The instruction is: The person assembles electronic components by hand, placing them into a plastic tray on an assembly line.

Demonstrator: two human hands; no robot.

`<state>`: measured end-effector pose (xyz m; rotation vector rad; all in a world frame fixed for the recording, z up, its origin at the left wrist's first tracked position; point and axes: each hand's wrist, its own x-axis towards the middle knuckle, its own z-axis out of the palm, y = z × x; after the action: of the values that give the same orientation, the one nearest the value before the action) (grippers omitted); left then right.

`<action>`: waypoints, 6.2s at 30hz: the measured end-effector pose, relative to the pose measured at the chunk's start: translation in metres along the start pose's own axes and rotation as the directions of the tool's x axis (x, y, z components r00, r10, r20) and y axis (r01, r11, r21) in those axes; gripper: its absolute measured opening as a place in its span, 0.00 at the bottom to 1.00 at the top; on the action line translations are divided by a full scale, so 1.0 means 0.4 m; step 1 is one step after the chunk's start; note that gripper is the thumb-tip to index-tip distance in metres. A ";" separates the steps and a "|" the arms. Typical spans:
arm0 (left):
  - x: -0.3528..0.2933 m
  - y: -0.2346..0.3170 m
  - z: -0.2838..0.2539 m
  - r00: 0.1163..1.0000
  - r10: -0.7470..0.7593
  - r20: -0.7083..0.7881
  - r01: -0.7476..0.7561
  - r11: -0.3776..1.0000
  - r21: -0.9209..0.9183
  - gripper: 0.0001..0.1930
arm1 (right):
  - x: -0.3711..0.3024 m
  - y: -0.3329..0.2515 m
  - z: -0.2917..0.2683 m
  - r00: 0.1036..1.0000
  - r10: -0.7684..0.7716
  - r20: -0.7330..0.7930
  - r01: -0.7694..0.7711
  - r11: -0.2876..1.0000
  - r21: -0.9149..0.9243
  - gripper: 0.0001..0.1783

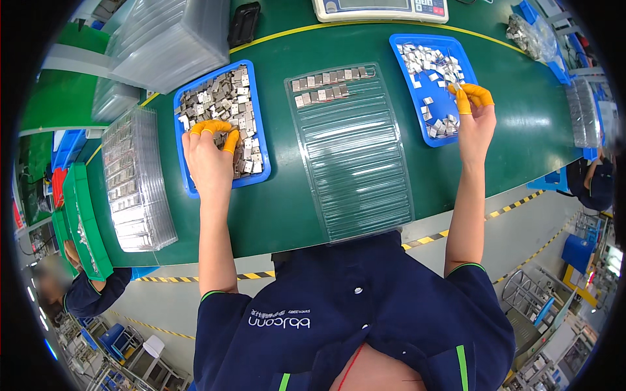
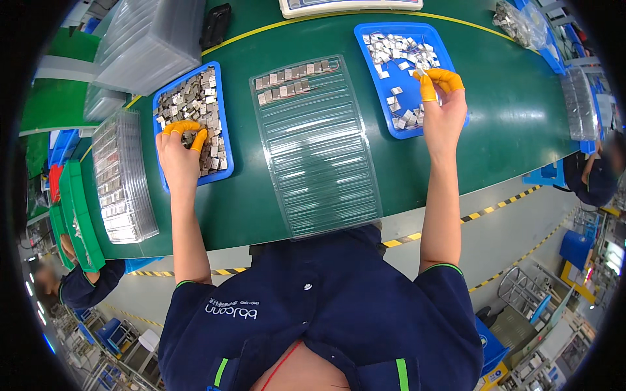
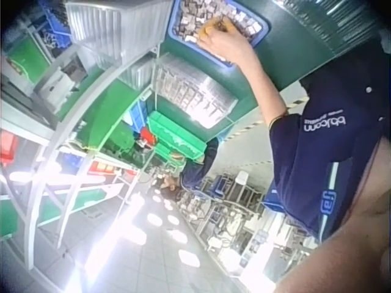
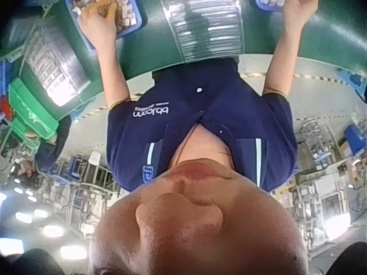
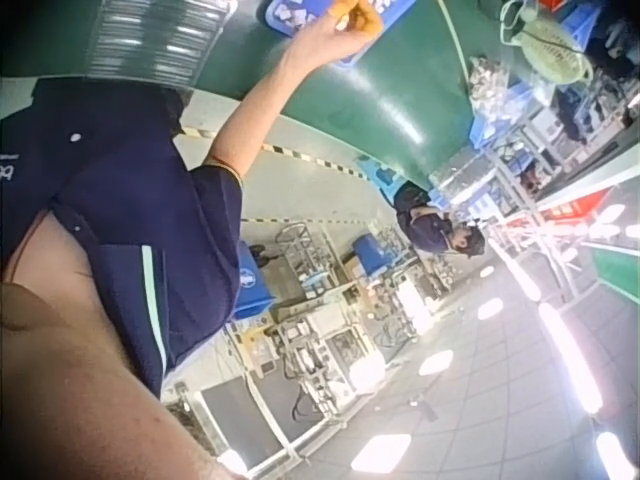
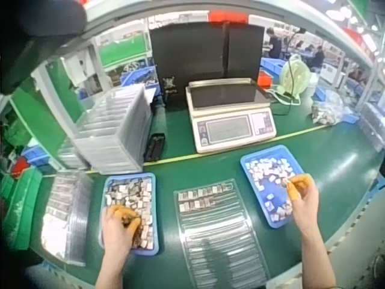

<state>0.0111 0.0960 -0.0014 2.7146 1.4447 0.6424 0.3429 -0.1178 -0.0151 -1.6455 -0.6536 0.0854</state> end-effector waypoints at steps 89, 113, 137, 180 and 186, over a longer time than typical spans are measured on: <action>-0.155 0.302 0.013 0.917 -0.026 0.397 0.392 -0.119 -0.912 0.08 | -0.215 -0.224 0.172 0.848 -0.139 0.512 0.203 0.977 -0.071 0.17; -0.252 0.220 0.001 1.000 0.009 0.004 -0.006 0.917 -0.399 0.13 | -0.062 -0.049 0.243 0.830 -0.198 0.521 0.493 0.696 -0.521 0.12; -0.037 0.001 0.021 0.996 -0.067 -0.057 0.066 0.998 -0.022 0.14 | 0.003 -0.063 0.047 0.945 0.252 0.208 -0.040 0.722 -0.691 0.12; -0.068 0.188 -0.035 0.912 -0.170 0.373 0.392 0.094 -0.915 0.10 | -0.167 -0.230 0.167 0.798 0.238 0.553 -0.377 0.914 0.151 0.12; -0.101 0.234 -0.019 0.909 -0.036 0.415 0.416 0.028 -0.909 0.10 | -0.194 -0.239 0.177 0.867 0.039 0.497 -0.113 0.986 0.119 0.10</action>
<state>0.0630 0.0084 0.0090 1.2607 0.7254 0.7511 0.2141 -0.0870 0.0360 -1.5128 -0.9449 0.6179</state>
